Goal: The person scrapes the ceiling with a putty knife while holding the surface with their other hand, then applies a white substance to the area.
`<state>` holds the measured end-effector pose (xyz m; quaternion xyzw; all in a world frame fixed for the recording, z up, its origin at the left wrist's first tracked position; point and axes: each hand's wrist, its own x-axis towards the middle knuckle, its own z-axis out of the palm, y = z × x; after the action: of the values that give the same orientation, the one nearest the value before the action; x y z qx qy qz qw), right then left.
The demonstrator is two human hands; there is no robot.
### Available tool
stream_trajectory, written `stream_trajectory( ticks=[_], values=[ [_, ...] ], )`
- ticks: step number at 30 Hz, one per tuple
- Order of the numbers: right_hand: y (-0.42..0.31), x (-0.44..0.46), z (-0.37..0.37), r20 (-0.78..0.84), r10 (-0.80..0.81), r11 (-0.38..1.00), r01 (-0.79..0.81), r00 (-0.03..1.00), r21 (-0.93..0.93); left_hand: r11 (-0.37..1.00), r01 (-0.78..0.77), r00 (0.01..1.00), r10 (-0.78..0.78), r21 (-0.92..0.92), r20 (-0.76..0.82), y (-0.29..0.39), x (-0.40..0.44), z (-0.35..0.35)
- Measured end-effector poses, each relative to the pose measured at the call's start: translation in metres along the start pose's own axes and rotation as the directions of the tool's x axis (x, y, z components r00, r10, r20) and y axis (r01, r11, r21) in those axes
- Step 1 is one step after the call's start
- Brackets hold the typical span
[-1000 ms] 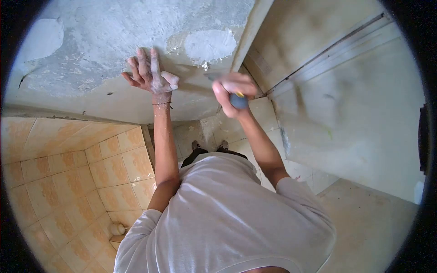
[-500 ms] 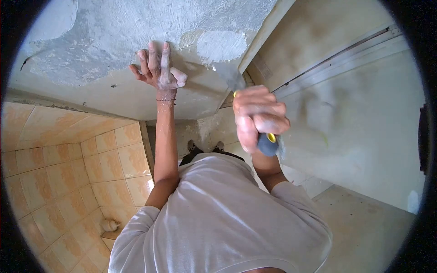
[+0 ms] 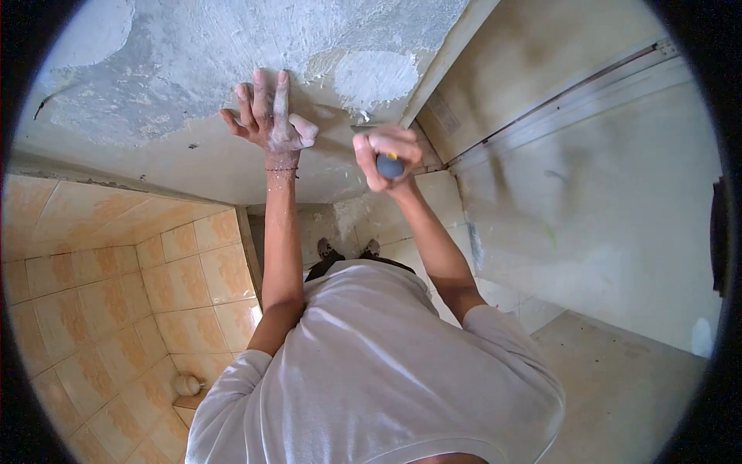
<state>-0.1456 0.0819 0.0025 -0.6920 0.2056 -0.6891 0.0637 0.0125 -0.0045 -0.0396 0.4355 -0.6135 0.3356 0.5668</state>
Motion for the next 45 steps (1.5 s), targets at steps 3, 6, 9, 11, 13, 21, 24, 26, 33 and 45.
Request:
stream_trajectory(
  ticks=[3, 6, 9, 11, 13, 21, 24, 26, 33, 45],
  values=[
    [-0.031, 0.014, 0.0, -0.003, -0.066, 0.989, 0.065, 0.998, 0.132, 1.0, 0.025, 1.0, -0.024, -0.012, 0.013, -0.003, 0.001, 0.002],
    [-0.051, 0.044, -0.007, -0.006, -0.188, 0.963, 0.186, 0.982, 0.196, 1.0, -0.018, 1.0, 0.017, -0.026, -0.016, -0.003, -0.002, 0.001],
    [-0.027, 0.027, 0.001, -0.006, -0.204, 0.969, 0.203, 0.979, 0.138, 1.0, 0.018, 0.999, -0.017, -0.017, 0.027, 0.0, 0.001, -0.001],
    [-0.002, 0.01, 0.006, 0.028, 0.024, 1.0, -0.024, 0.999, -0.004, 1.0, -0.022, 1.0, 0.022, -0.014, -0.013, -0.002, 0.002, 0.001],
    [-0.012, 0.005, 0.007, 0.017, -0.037, 0.996, 0.035, 0.999, 0.082, 1.0, 0.002, 1.0, -0.003, -0.012, -0.029, -0.003, 0.001, 0.004],
    [-0.007, 0.015, 0.0, -0.004, -0.041, 0.999, 0.041, 0.999, -0.018, 0.999, 0.053, 0.999, -0.053, -0.009, -0.002, 0.003, 0.001, -0.002],
    [-0.019, 0.01, -0.005, -0.014, -0.065, 0.996, 0.065, 0.998, 0.066, 1.0, 0.01, 0.999, -0.01, -0.002, 0.034, -0.002, 0.0, -0.001],
    [-0.044, 0.029, -0.008, -0.034, -0.111, 0.974, 0.116, 0.993, 0.193, 1.0, 0.022, 1.0, -0.022, -0.012, 0.019, -0.001, -0.001, 0.001],
    [-0.01, 0.02, 0.006, -0.13, 0.039, 0.999, -0.038, 0.991, 0.013, 0.999, 0.02, 0.999, -0.022, -0.041, -0.045, 0.001, 0.002, 0.001],
    [-0.015, 0.037, 0.013, -0.044, -0.06, 0.998, 0.059, 0.997, -0.034, 1.0, 0.008, 1.0, -0.008, -0.015, 0.007, -0.001, 0.0, 0.001]
  ],
)
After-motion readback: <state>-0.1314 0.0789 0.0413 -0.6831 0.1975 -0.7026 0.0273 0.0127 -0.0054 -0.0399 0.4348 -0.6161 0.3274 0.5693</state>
